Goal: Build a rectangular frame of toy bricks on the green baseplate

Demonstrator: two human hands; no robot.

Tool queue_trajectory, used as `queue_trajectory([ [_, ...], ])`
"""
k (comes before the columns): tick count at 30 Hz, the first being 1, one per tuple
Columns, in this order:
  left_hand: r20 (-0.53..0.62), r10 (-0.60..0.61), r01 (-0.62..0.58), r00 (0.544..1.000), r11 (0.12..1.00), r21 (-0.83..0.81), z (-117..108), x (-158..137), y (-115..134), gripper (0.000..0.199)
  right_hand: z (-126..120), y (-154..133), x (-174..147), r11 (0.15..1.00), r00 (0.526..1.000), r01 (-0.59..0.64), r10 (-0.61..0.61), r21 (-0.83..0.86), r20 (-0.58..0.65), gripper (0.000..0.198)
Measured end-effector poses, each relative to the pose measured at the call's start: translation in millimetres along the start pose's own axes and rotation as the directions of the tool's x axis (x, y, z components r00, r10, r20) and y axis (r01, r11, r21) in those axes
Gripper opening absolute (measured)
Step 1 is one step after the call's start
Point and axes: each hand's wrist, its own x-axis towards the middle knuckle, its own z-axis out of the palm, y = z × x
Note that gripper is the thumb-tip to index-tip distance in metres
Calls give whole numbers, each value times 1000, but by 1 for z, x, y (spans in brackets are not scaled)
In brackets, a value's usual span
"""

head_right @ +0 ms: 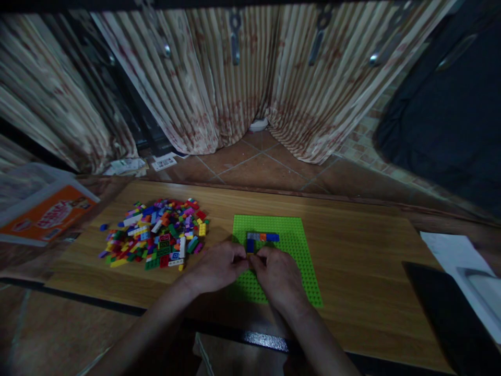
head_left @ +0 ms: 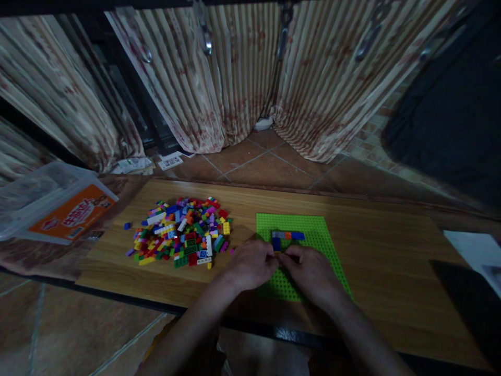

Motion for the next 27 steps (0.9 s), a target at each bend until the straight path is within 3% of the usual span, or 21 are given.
queue_trajectory([
  [12, -28, -136, 137, 990, 990, 29, 7, 6, 2, 17, 4, 3, 7, 1000, 1000, -25, 25, -5, 11, 29],
  [18, 83, -199, 196, 976, 980, 45, -2, 15, 4, 15, 2, 1, 13, 999, 1000, -24, 24, -26, 10, 28],
  [27, 82, -168, 168, 982, 986, 6, -2, 19, 1, 13, 1, 4, 18, 999, 1000, -27, 27, 44, 9, 19],
])
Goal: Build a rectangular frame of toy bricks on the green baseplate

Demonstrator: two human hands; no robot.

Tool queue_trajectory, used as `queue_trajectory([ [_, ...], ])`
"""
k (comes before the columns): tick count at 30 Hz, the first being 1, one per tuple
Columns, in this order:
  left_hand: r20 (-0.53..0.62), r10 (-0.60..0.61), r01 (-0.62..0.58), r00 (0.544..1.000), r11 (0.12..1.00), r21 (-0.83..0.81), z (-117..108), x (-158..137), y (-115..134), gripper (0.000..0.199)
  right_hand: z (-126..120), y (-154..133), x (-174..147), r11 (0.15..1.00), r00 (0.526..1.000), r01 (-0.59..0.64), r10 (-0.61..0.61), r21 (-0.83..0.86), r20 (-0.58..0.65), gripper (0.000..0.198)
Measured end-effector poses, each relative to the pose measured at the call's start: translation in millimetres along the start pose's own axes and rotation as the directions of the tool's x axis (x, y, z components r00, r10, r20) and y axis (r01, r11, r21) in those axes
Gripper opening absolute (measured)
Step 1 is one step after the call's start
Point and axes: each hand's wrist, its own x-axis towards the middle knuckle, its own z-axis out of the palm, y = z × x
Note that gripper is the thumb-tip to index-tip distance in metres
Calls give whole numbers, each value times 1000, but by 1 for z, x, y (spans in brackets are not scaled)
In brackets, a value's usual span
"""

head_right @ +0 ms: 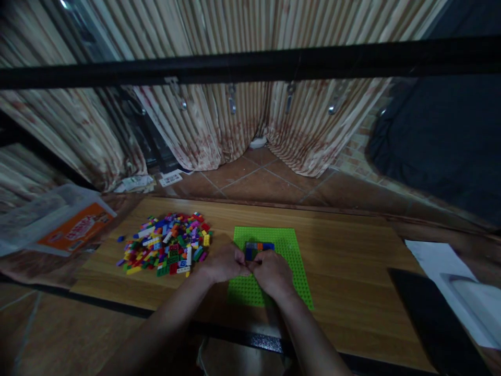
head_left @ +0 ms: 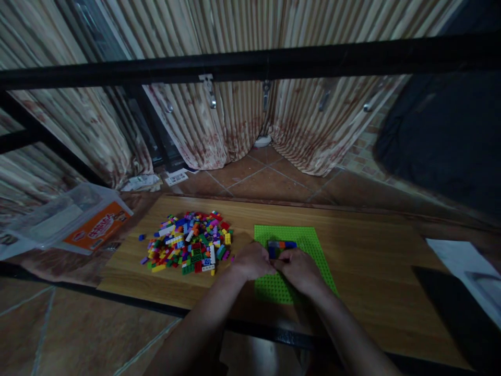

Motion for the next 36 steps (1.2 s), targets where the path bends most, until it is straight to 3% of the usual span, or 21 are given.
queue_trajectory([
  [5, -9, 87, -87, 996, 992, -92, 6, -1, -13, 18, -1, 10, 4, 928, 989, -69, 14, 366, 150, 25],
  [8, -9, 143, -143, 990, 977, -157, 5, 1, -20, 20, -13, 20, 10, 885, 999, -48, 47, 463, 12, 31],
  [11, 11, 138, -132, 990, 962, -237, 2, 4, -23, 26, -32, 33, 17, 925, 964, -19, 118, 379, -238, 38],
  [14, -29, 111, -115, 993, 971, -208, 0, 8, -22, 30, -43, 44, 22, 964, 936, -58, 143, 259, -321, 38],
  [21, -159, -34, 31, 987, 999, -22, 2, 4, -3, 29, -28, 47, 19, 997, 956, -50, 33, -52, -292, 32],
  [26, -172, -69, 66, 983, 998, -21, 1, 3, 3, 24, -23, 45, 20, 986, 967, -65, 24, -155, -254, 32],
  [30, -152, -61, 57, 986, 998, -33, 3, 5, 2, 20, -23, 43, 22, 982, 960, -53, 0, -183, -280, 30],
  [36, -245, 47, -47, 968, 999, 5, 13, 3, -1, 18, -17, 40, 19, 974, 963, -13, -50, -227, -267, 34],
])
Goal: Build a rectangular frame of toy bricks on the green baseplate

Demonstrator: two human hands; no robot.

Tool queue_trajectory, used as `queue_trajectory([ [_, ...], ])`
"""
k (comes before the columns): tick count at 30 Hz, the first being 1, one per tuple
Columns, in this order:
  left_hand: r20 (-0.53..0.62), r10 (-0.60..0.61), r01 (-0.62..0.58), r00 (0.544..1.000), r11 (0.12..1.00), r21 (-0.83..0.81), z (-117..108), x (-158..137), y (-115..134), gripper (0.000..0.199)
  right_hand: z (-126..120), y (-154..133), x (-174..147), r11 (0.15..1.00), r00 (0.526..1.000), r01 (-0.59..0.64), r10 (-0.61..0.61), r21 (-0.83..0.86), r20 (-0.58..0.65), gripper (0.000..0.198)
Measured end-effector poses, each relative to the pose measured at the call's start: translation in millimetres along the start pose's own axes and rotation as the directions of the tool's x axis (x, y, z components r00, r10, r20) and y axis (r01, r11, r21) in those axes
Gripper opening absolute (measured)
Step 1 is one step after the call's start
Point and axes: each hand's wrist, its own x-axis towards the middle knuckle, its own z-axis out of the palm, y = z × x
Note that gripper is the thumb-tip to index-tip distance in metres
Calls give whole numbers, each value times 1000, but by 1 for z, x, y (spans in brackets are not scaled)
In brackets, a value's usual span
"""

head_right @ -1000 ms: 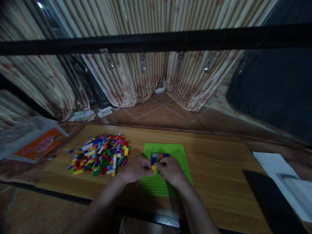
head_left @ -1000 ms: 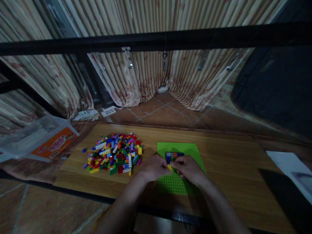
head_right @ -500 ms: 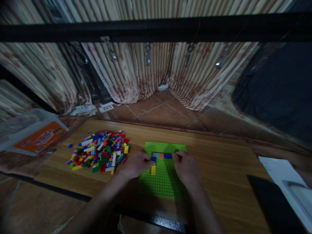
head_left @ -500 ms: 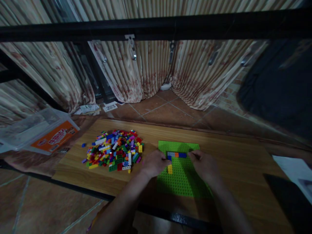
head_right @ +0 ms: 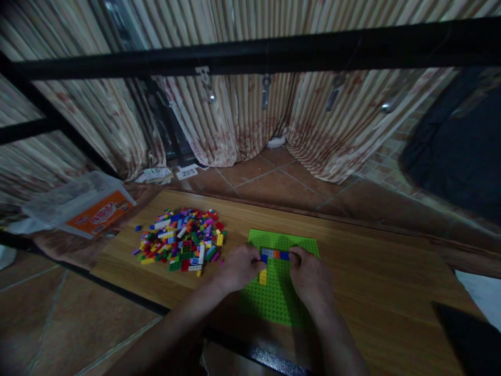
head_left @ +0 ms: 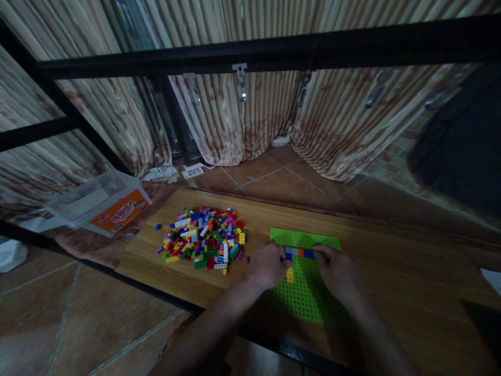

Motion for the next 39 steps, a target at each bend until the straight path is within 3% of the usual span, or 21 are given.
queue_trajectory([
  [8, -52, 63, -62, 997, 998, 17, -2, 5, 2, 20, 6, 8, 6, 998, 1000, 3, -4, -57, -22, 40],
  [13, -30, 94, -93, 995, 996, 4, -12, 0, -2, 21, 2, 4, 8, 997, 992, -31, 23, -68, -125, 41],
  [16, -127, 91, -99, 988, 993, -58, -27, -5, -19, 22, -3, -4, 8, 996, 973, -94, 93, 4, -210, 42],
  [19, -298, 21, -77, 954, 981, -178, -54, -10, -47, 21, -6, -14, 8, 985, 965, -107, 136, 136, -226, 42],
  [23, -395, -125, 67, 910, 985, -158, -89, -23, -86, 23, -3, -27, 7, 965, 961, -117, 170, 235, -220, 43],
  [27, -345, -109, 113, 932, 994, -7, -101, -37, -106, 40, 2, -35, 4, 959, 971, -84, 140, 270, -194, 39],
  [32, -319, -137, 167, 938, 984, 68, -95, -38, -112, 40, 6, -37, 3, 959, 973, -55, 114, 279, -200, 39],
  [36, -316, -105, 104, 943, 994, -18, -96, -37, -113, 35, 9, -44, 0, 934, 968, -32, 116, 355, -220, 37],
  [39, -269, -3, -50, 963, 981, -190, -99, -38, -106, 34, 13, -53, -4, 877, 978, 25, 77, 480, -192, 36],
])
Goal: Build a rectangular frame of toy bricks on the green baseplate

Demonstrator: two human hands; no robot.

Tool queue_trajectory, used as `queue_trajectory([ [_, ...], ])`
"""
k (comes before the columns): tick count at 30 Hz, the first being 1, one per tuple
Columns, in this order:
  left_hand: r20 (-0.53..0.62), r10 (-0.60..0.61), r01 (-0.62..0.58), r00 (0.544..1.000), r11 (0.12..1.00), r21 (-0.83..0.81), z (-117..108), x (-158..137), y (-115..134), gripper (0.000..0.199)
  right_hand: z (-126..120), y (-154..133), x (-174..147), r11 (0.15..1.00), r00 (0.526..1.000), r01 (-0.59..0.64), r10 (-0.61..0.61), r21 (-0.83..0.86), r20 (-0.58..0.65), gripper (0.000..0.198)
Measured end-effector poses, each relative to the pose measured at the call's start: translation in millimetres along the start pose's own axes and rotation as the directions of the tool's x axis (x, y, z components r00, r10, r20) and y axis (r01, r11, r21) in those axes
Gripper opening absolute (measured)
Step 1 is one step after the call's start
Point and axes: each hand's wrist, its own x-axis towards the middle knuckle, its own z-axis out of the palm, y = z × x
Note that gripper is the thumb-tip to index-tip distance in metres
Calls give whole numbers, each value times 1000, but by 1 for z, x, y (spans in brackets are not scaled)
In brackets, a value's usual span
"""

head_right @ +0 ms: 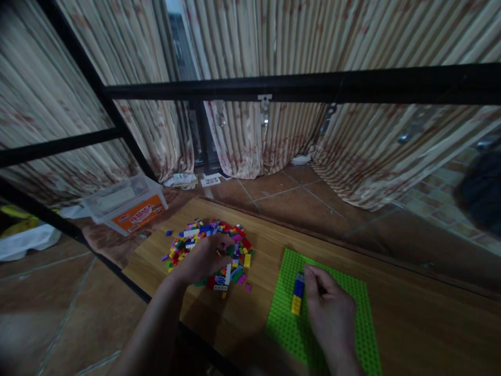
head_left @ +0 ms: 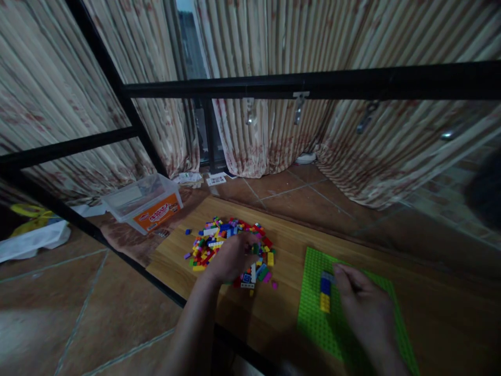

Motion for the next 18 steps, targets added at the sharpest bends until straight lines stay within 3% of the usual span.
queue_trajectory([
  [4, 126, 123, -86, 984, 960, -265, 4, -1, 17, 31, 10, -7, -10, 987, 992, 62, -78, 149, 104, 35],
  [10, 315, 160, 37, 935, 843, -536, 26, 1, 32, 37, 16, -20, -19, 946, 946, 202, -256, 255, 197, 26],
  [18, 364, 194, 42, 911, 835, -549, 43, 7, 38, 31, 20, -28, -32, 922, 901, 328, -370, 205, 225, 32],
])
